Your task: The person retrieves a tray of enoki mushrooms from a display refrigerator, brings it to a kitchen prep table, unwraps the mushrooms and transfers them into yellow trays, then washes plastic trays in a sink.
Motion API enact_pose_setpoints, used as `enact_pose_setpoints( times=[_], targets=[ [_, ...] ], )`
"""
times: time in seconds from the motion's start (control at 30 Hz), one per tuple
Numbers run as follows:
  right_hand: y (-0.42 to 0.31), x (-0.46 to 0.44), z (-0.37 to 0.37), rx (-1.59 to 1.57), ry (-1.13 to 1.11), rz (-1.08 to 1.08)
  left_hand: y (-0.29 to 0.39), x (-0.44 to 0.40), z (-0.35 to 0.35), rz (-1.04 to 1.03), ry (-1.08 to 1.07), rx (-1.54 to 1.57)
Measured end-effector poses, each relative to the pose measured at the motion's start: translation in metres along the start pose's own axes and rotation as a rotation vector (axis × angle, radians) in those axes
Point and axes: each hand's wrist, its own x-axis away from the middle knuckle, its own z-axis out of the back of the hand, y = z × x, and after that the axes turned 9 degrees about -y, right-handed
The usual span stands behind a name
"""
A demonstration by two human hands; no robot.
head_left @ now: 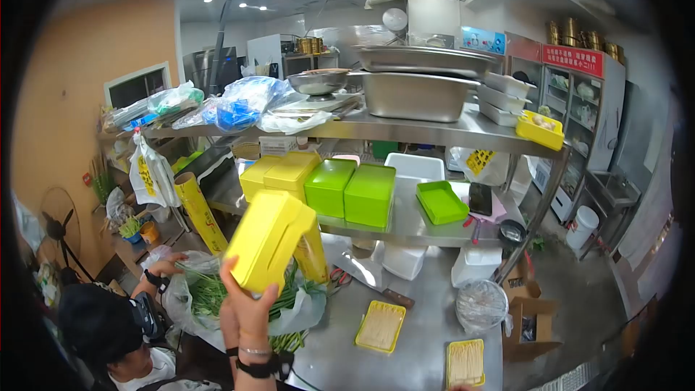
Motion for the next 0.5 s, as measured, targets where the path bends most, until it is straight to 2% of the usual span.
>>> enact_pose_setpoints(
  times=[0.03,0.1,0.13,0.17,0.2,0.23,0.27,0.33,0.43,0.5],
  targets=[
    [-0.016,-0.011,0.012,-0.067,0.000,0.047,0.018,0.024,-0.011,0.187,-0.054,0.418],
    [-0.064,-0.027,0.033,-0.238,-0.028,0.191,0.005,0.066,-0.022,0.443,-0.286,0.941],
    [-0.087,-0.044,0.036,-0.198,-0.049,0.354,0.000,0.088,-0.030,0.606,-0.391,1.104],
    [-0.134,-0.044,0.035,-0.245,-0.077,0.323,-0.004,0.108,-0.040,0.775,-0.491,1.268],
    [-0.162,-0.053,0.028,-0.389,-0.156,0.416,-0.004,0.127,-0.053,0.897,-0.541,1.344],
    [-0.183,-0.060,0.020,-0.369,-0.165,0.437,-0.004,0.145,-0.064,1.020,-0.588,1.418],
    [-0.185,-0.076,0.004,-0.492,-0.190,0.450,-0.007,0.163,-0.075,1.055,-0.581,1.414],
    [-0.168,-0.104,-0.028,-0.652,-0.192,0.433,-0.017,0.205,-0.086,1.206,-0.636,1.507],
    [-0.112,-0.121,-0.060,-0.654,-0.146,0.407,-0.041,0.248,-0.073,1.386,-0.636,1.499],
    [-0.079,-0.126,-0.063,-0.578,-0.308,0.196,-0.072,0.274,-0.051,1.473,-0.697,1.421]
  ],
)
